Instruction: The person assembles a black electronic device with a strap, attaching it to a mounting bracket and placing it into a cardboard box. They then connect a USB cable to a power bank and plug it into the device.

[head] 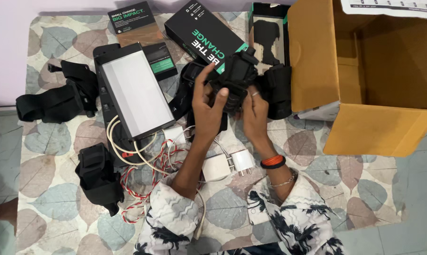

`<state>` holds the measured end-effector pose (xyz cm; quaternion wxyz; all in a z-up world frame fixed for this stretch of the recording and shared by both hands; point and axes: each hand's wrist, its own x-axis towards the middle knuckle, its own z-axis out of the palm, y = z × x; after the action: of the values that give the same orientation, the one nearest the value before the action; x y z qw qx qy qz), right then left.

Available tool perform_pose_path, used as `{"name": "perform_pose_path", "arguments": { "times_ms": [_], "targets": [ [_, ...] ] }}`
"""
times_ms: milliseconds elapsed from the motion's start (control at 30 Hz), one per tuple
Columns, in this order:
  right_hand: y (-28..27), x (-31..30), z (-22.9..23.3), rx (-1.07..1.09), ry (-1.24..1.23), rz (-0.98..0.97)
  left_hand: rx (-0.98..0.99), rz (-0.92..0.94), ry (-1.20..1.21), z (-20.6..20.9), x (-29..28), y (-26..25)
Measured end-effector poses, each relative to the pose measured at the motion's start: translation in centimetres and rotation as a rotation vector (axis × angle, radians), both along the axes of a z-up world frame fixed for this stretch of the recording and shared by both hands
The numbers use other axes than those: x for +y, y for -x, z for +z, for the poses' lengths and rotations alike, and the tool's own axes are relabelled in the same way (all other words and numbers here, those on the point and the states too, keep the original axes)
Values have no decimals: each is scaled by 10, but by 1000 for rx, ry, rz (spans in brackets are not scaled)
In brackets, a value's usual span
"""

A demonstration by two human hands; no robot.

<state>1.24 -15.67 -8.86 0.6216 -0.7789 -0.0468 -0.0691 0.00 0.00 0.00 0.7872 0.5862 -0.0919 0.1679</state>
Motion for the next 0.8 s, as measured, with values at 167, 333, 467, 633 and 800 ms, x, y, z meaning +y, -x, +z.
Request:
{"name": "perform_pose_path", "arguments": {
  "times_ms": [167, 333, 467, 633, 800],
  "targets": [
    [9, 13, 61, -269, -279, -64, 15, 173, -90, -5, 6, -5],
    [12, 17, 74, -301, -313, -85, 119, 187, -69, -8, 7, -4],
    [9, 13, 58, -289, -261, -158, 23, 134, -67, -5, 11, -4],
    [8, 11, 53, -376, -280, -162, 33, 75, -16, -2, 12, -6],
    [5, 11, 64, -278, -207, -224, 79, 108, -56, 2, 13, -4]
  ]
}}
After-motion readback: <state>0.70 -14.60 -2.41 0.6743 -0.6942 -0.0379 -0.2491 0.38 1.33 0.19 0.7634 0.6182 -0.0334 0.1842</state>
